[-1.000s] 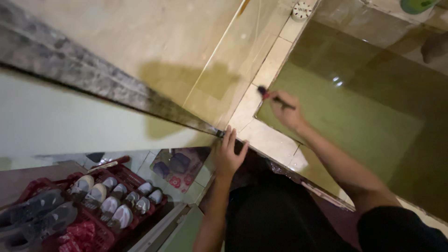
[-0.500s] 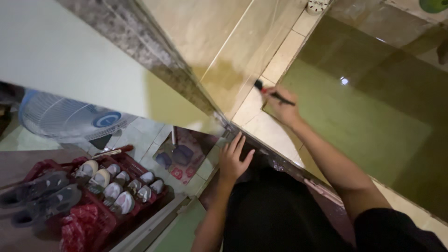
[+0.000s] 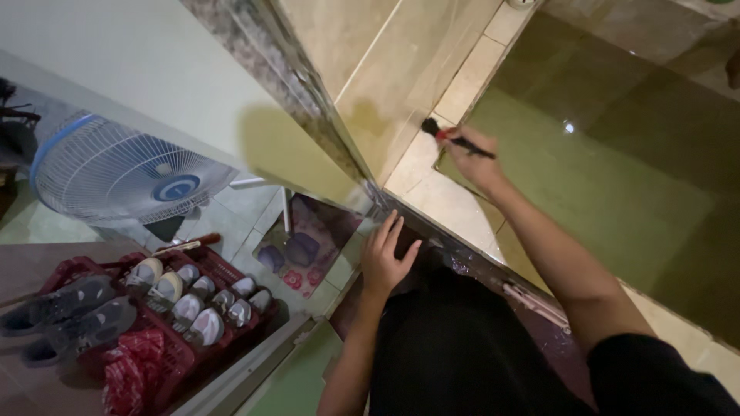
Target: The person scrubs the tiled edge of a built-in water tub using a brush and a sponge, repeatedly dipping the brush into a small pot of water. They wipe the edge with a yellow sponge and continue scrubbing along the perimeter.
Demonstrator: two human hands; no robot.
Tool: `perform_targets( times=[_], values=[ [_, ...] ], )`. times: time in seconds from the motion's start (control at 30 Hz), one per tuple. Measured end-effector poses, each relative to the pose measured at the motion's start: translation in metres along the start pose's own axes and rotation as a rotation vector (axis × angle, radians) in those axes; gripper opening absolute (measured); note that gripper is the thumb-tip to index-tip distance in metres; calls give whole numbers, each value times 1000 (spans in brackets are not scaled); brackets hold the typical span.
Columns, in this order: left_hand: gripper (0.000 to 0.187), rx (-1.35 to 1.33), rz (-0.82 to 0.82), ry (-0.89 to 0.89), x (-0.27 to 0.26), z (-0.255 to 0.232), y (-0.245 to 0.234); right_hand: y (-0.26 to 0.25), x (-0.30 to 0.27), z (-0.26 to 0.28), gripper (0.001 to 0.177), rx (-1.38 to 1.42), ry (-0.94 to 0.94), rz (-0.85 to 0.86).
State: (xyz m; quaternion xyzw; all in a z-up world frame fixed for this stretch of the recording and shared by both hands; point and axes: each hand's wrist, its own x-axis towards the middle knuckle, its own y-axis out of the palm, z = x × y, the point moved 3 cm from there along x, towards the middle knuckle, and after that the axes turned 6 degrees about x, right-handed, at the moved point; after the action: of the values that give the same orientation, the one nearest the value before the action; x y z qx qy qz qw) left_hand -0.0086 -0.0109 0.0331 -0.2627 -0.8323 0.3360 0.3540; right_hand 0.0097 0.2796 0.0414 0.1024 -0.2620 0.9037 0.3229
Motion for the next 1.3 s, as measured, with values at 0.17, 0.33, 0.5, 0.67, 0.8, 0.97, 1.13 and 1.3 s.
perform_targets(
  times=[0.17, 0.33, 0.5, 0.67, 0.8, 0.97, 1.13, 1.3],
  values=[
    [55, -7, -8, 8, -6, 2, 1, 28, -26, 15, 5, -9, 19, 252],
    [55, -26, 6, -18, -11, 2, -2, 30, -60, 47, 4, 223, -227, 370],
    [54, -31, -18, -14, -14, -1, -6, 5, -42, 38, 9, 174, -20, 83],
    [55, -42, 12, -32, -16, -2, -5, 23, -45, 30, 9, -80, 217, 214],
    [55, -65, 17, -54, -23, -1, -5, 26, -76, 46, 9, 31, -166, 270],
    [56, -68, 25, -58, -28, 3, -9, 22, -73, 31, 4, 76, -32, 132],
    [57, -49, 53, -36, -33, 3, -10, 52, -55, 28, 12, 161, 32, -18],
    [57, -59, 65, 9, -37, 1, -11, 61, -86, 52, 16, 43, -137, 57]
  ],
)
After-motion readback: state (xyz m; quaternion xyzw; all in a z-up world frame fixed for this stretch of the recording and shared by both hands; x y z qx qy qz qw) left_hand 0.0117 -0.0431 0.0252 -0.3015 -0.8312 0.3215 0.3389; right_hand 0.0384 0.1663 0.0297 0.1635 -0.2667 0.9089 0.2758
